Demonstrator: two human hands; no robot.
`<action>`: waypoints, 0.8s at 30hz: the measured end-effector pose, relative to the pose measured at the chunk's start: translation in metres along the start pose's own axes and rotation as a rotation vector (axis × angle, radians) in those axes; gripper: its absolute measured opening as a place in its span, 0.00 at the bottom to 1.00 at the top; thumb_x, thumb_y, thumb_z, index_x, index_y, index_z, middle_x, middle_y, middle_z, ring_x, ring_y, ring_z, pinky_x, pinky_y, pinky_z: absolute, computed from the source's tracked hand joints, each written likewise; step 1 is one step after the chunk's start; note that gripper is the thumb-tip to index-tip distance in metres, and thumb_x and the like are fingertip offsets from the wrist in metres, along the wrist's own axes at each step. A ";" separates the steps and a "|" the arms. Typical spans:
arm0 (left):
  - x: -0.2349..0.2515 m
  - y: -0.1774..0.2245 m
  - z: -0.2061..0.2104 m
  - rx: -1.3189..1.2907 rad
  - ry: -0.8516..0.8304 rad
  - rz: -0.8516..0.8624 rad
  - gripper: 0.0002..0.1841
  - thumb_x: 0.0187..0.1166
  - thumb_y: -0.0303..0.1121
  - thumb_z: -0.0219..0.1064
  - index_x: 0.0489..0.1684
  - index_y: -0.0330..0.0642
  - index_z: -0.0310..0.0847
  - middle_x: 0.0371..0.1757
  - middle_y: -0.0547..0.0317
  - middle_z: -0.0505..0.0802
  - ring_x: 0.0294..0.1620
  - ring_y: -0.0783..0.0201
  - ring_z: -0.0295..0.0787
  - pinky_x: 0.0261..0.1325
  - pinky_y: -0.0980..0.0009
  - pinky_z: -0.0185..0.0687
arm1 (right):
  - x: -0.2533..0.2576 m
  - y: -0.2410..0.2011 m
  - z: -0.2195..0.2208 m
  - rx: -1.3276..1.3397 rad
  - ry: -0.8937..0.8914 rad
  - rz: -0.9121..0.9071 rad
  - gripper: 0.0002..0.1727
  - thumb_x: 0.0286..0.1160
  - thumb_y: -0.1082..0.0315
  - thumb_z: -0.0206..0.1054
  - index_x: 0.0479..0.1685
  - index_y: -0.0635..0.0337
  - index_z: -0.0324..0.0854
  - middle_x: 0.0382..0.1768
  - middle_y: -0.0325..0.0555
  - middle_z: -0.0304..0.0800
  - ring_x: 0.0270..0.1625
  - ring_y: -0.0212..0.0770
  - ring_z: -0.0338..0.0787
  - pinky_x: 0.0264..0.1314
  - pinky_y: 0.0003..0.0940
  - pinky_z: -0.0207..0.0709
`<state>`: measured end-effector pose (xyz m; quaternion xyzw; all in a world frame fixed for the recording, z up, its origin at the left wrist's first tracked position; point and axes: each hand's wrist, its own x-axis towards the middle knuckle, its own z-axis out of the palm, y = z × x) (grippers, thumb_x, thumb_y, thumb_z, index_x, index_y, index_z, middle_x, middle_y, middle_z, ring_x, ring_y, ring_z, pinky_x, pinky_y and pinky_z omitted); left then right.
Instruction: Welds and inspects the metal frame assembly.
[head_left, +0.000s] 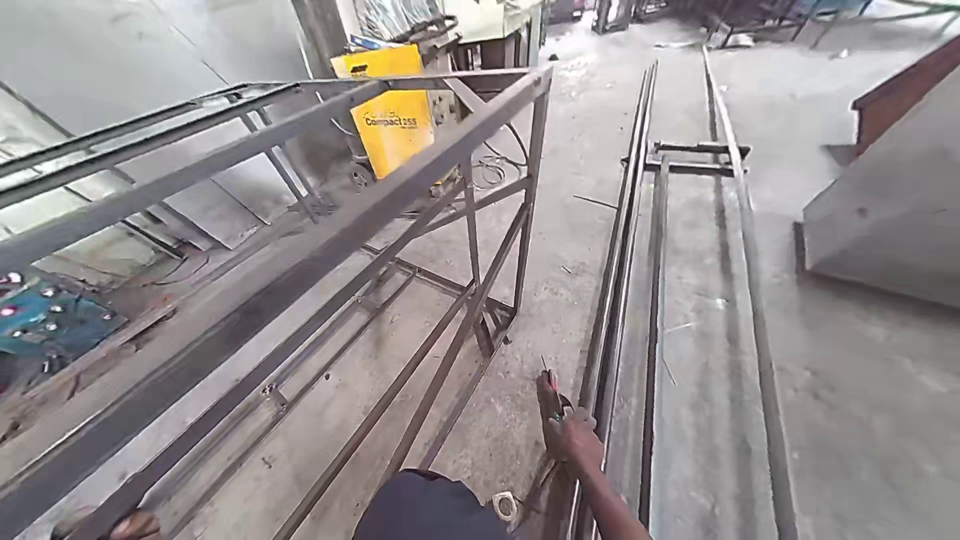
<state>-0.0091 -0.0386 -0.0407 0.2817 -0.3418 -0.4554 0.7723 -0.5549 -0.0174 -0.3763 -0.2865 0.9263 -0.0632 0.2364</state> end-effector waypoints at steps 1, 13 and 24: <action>0.000 0.001 -0.002 -0.006 -0.006 -0.020 0.19 0.87 0.40 0.45 0.40 0.40 0.83 0.44 0.47 0.93 0.43 0.57 0.93 0.48 0.62 0.90 | 0.006 0.004 -0.002 -0.003 -0.014 0.033 0.47 0.76 0.35 0.65 0.86 0.61 0.61 0.78 0.70 0.71 0.61 0.68 0.90 0.56 0.64 0.85; -0.002 -0.007 0.008 -0.032 0.182 0.024 0.21 0.84 0.39 0.42 0.30 0.45 0.82 0.33 0.53 0.95 0.31 0.61 0.94 0.34 0.68 0.92 | 0.042 -0.006 0.000 -0.051 -0.196 -0.018 0.27 0.73 0.45 0.72 0.60 0.57 0.88 0.67 0.66 0.85 0.73 0.69 0.81 0.67 0.74 0.73; 0.002 -0.012 -0.010 -0.112 0.101 0.014 0.21 0.91 0.34 0.35 0.44 0.39 0.77 0.40 0.48 0.94 0.33 0.60 0.93 0.36 0.68 0.91 | -0.037 -0.035 -0.141 1.822 -0.442 -0.431 0.25 0.80 0.46 0.60 0.68 0.51 0.76 0.48 0.52 0.93 0.37 0.45 0.93 0.36 0.41 0.90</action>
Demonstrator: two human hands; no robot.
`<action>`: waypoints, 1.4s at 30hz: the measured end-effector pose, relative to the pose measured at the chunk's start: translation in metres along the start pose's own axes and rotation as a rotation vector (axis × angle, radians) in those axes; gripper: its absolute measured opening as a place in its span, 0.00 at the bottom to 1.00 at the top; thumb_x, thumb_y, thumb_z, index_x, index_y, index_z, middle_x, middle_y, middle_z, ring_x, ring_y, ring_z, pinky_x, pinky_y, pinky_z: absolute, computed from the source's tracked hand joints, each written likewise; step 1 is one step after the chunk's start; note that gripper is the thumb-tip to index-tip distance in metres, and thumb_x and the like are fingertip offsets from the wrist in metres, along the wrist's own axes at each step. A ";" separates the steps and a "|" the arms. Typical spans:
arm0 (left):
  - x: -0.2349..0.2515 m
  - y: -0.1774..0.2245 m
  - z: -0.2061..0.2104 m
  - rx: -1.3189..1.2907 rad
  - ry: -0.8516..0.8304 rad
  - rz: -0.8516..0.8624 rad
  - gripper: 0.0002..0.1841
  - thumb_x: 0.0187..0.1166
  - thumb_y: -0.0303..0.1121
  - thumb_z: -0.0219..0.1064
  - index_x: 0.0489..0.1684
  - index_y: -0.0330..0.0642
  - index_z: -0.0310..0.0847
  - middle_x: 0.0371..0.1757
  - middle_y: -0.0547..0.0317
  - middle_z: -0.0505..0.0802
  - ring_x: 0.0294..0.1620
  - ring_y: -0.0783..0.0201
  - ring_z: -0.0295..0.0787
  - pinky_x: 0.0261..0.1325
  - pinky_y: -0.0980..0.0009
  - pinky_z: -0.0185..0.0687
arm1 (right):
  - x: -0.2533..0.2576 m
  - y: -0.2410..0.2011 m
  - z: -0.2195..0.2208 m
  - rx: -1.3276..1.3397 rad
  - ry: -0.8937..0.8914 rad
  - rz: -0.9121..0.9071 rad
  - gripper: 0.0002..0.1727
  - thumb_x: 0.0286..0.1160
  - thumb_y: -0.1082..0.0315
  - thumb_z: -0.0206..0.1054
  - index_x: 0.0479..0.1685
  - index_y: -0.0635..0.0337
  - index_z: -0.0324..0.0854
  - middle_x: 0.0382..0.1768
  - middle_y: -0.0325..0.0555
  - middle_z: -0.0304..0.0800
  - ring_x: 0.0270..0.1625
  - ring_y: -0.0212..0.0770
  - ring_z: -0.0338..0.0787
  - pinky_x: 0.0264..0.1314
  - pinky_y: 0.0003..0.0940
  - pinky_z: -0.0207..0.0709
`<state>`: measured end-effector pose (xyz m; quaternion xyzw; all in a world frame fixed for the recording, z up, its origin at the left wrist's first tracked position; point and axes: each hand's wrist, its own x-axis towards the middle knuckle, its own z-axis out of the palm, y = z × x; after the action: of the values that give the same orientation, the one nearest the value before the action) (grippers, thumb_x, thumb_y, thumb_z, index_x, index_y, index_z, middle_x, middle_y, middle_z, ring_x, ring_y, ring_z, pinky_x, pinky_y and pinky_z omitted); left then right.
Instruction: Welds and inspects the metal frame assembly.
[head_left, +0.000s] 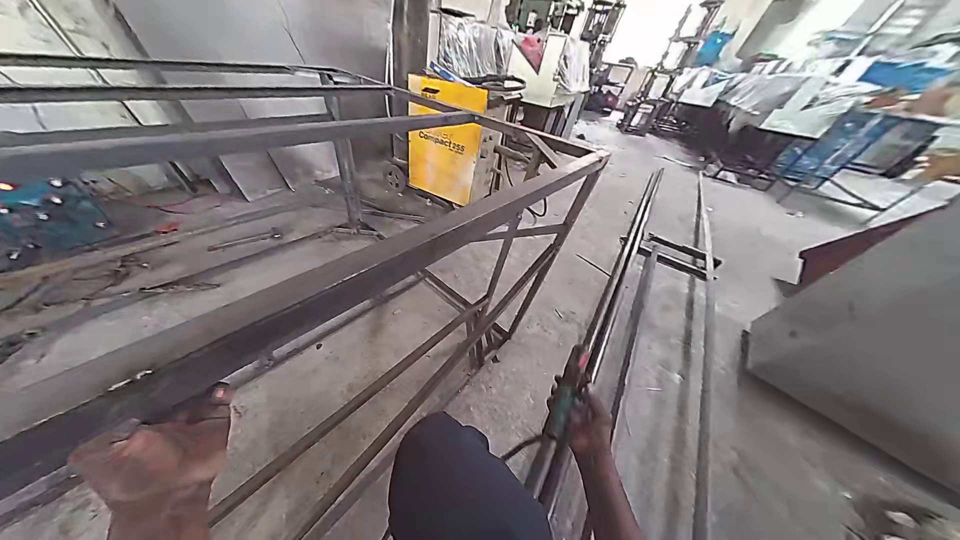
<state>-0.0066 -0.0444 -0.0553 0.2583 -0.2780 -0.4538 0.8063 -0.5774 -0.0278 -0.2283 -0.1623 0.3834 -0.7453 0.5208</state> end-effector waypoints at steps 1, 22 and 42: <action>0.001 -0.001 -0.003 -0.005 -0.001 0.000 0.20 0.91 0.34 0.36 0.45 0.38 0.77 0.40 0.47 0.94 0.33 0.60 0.93 0.36 0.68 0.91 | 0.000 -0.014 0.020 0.069 -0.091 0.003 0.30 0.81 0.38 0.55 0.71 0.48 0.74 0.56 0.56 0.92 0.41 0.49 0.94 0.37 0.42 0.89; 0.002 -0.004 -0.004 -0.005 -0.015 -0.038 0.19 0.92 0.34 0.38 0.44 0.42 0.78 0.40 0.51 0.95 0.34 0.63 0.93 0.36 0.71 0.90 | 0.095 0.001 0.301 -0.550 0.017 -0.252 0.47 0.61 0.53 0.83 0.78 0.56 0.58 0.39 0.53 0.83 0.23 0.45 0.82 0.25 0.45 0.83; -0.012 0.015 0.026 -0.084 0.260 -0.016 0.12 0.87 0.21 0.48 0.41 0.36 0.79 0.27 0.54 0.90 0.21 0.67 0.85 0.29 0.72 0.86 | 0.096 0.013 0.311 -0.801 -0.164 -0.397 0.33 0.75 0.54 0.72 0.77 0.58 0.69 0.54 0.42 0.85 0.44 0.32 0.85 0.44 0.37 0.84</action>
<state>-0.0209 -0.0309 -0.0292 0.2833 -0.1497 -0.4341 0.8419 -0.4079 -0.2417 -0.0499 -0.4798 0.5604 -0.6084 0.2925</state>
